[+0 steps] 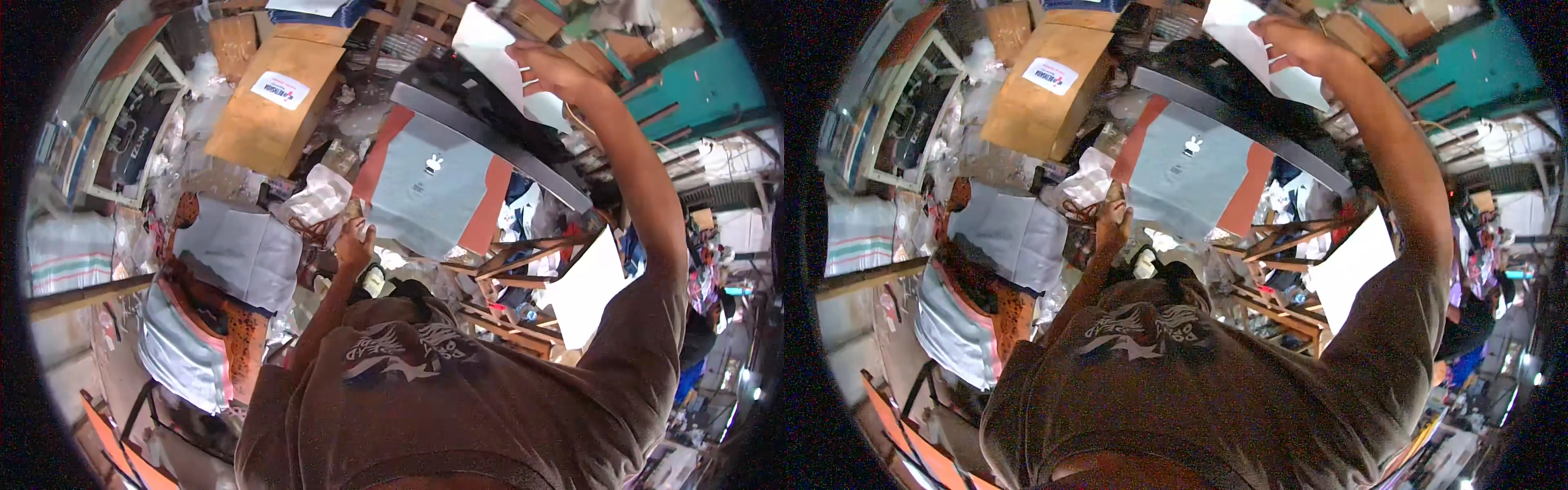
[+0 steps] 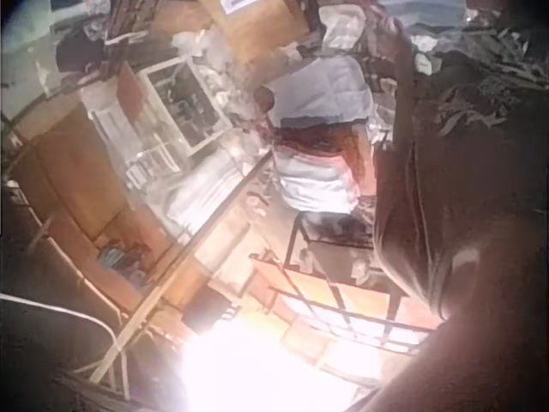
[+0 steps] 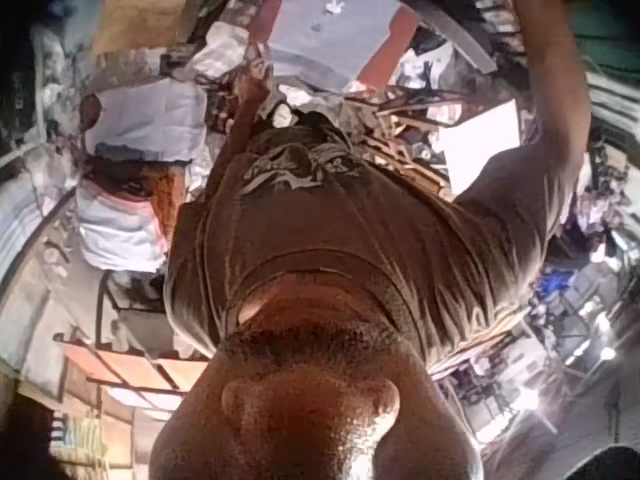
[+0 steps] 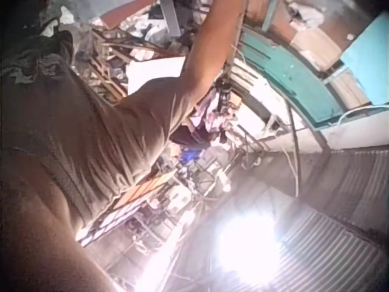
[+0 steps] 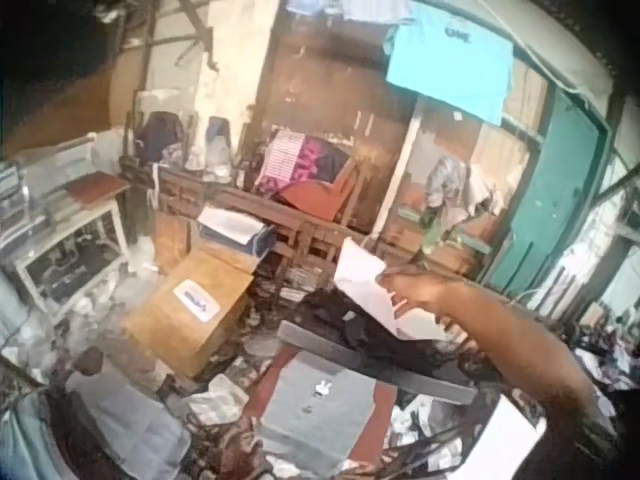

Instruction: Print designs on t-shirts using a heat press machine and fold them.

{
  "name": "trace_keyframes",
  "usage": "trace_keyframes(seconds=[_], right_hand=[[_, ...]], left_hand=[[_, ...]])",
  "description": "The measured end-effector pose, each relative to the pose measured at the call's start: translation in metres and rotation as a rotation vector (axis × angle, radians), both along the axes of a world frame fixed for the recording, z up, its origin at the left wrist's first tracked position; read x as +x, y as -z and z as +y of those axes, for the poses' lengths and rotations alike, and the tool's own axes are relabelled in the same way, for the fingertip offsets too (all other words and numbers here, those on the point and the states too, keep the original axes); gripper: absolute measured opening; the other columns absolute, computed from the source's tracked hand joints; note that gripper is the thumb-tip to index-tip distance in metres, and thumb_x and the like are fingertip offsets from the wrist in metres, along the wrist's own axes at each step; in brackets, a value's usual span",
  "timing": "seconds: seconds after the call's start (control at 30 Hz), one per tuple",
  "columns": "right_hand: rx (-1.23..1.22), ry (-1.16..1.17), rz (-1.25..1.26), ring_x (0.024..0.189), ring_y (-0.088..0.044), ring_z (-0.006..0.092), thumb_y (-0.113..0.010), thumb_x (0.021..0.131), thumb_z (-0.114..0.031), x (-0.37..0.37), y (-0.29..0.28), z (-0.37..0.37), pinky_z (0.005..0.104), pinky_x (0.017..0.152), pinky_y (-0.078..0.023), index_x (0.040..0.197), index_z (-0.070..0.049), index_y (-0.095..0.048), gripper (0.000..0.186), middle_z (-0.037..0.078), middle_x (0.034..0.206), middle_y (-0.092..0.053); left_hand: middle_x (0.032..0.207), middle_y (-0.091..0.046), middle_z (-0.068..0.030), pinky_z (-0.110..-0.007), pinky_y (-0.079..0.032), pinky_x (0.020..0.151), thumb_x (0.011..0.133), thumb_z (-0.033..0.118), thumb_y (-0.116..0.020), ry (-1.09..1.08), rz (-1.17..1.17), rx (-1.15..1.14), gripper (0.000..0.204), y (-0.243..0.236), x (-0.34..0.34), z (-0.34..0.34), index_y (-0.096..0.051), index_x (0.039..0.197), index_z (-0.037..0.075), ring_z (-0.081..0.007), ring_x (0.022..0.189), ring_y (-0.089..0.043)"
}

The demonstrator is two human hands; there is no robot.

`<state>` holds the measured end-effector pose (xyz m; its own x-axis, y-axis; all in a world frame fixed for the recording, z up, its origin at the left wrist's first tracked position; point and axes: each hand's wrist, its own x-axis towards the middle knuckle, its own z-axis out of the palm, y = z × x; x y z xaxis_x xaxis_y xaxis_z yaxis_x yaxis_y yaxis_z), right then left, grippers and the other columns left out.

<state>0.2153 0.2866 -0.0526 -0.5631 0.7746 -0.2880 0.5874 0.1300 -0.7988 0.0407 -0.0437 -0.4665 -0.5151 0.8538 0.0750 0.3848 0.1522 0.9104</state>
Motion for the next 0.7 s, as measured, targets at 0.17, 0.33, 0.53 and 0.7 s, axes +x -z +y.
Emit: trace_keyframes(seconds=[0.17, 0.33, 0.53, 0.7], right_hand=[[0.027, -0.074, -0.099, 0.094, -0.058, 0.0158, -0.055, 0.095, -0.043, -0.034, 0.004, -0.003, 0.0304, 0.075, -0.052, 0.127, -0.012, -0.056, 0.045, 0.000, 0.108, -0.059], [0.618, -0.203, -0.124, 0.094, -0.061, 0.0151, -0.058, 0.096, -0.043, -0.019, -0.023, -0.084, 0.0298, 0.079, -0.050, 0.121, -0.010, -0.062, 0.042, 0.003, 0.106, -0.065], [-0.036, 0.003, 0.676, 0.092, -0.064, 0.0199, -0.057, 0.097, -0.015, 0.059, 0.087, -0.241, 0.0348, 0.084, -0.051, 0.115, 0.003, -0.061, 0.026, 0.015, 0.103, -0.068], [-0.219, 0.823, 0.251, 0.066, -0.059, 0.0104, -0.073, 0.089, -0.035, 0.079, 0.303, -0.305, 0.0251, 0.055, -0.047, 0.117, 0.002, -0.060, 0.048, 0.009, 0.092, -0.067]], left_hand=[[0.118, -0.061, -0.0257, -0.047, -0.049, 0.090, 0.083, 0.037, -0.074, 0.018, -0.001, -0.105, 0.060, 0.014, -0.007, 0.006, -0.053, 0.124, -0.001, -0.0399, 0.108, -0.061], [0.115, -0.064, -0.0220, -0.046, -0.051, 0.086, 0.080, 0.038, -0.077, 0.101, 0.121, 0.115, 0.067, 0.018, -0.011, 0.031, -0.051, 0.127, -0.001, -0.0367, 0.101, -0.064], [0.077, -0.065, -0.0111, -0.036, -0.049, 0.060, 0.084, 0.021, -0.075, 0.434, 0.136, 0.003, 0.034, 0.006, -0.029, 0.023, -0.064, 0.107, -0.002, -0.0234, 0.066, -0.062], [0.070, -0.062, -0.0099, -0.032, -0.044, 0.056, 0.090, 0.024, -0.068, 0.461, -0.216, -0.241, 0.025, 0.001, -0.026, -0.001, -0.068, 0.092, -0.001, -0.0184, 0.061, -0.058]])
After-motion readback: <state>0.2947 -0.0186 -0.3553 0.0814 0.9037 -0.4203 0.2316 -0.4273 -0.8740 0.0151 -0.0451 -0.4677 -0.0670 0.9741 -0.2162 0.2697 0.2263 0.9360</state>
